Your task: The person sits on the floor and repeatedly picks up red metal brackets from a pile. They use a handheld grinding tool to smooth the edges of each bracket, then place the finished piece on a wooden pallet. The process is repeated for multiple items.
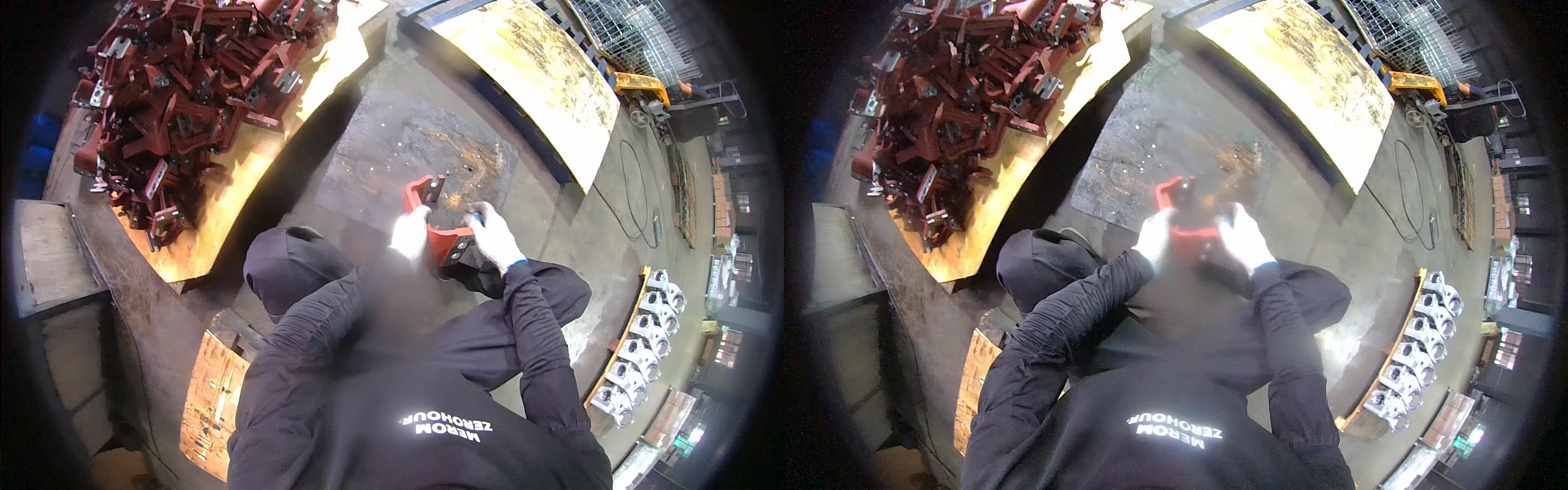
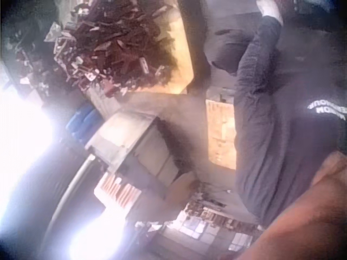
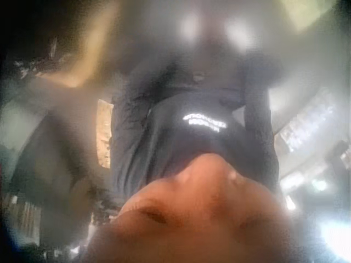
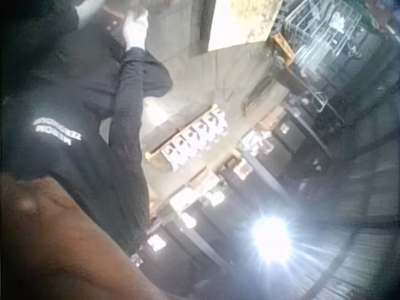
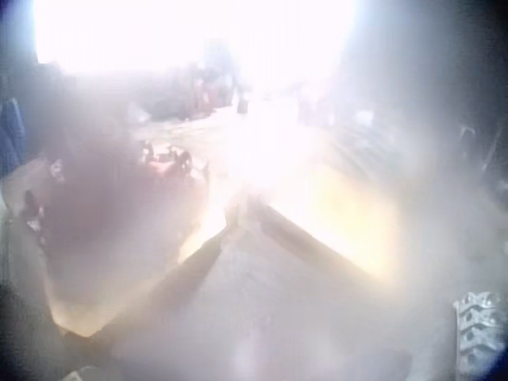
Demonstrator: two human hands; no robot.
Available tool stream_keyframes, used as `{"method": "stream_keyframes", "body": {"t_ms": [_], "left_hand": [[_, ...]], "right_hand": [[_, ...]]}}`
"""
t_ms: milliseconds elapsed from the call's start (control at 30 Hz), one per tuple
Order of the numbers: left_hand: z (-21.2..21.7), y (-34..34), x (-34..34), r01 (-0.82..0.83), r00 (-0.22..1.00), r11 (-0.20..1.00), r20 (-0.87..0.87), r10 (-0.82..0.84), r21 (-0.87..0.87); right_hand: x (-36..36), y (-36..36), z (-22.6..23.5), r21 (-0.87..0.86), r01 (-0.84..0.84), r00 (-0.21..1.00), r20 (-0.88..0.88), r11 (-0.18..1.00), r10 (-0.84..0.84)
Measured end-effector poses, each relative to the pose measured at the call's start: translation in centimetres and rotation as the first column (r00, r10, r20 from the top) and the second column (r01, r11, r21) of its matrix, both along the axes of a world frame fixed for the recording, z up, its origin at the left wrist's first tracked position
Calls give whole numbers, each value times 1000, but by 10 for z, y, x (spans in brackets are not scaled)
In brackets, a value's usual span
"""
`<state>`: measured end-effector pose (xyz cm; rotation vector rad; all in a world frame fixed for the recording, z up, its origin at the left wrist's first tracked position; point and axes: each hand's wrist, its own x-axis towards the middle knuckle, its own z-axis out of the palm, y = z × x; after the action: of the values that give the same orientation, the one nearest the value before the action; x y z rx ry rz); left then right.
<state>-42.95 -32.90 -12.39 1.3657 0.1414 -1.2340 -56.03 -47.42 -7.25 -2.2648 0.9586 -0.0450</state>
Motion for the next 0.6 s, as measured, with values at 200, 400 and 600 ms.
{"method": "stream_keyframes", "body": {"t_ms": [200, 400, 600], "left_hand": [[24, -5, -6, -111, 994, 992, -2, 111, 61], [9, -7, -5, -67, 998, 997, -19, 67, 33], [-12, -7, -11, -74, 995, 997, 65, 73, 2]], "right_hand": [[42, -16, -3, -116, -290, 957, -38, 950, 287], [66, -9, 6, -198, -247, 966, -128, 948, 225], [69, -6, 2, -188, -180, 975, -163, 966, 150]]}}
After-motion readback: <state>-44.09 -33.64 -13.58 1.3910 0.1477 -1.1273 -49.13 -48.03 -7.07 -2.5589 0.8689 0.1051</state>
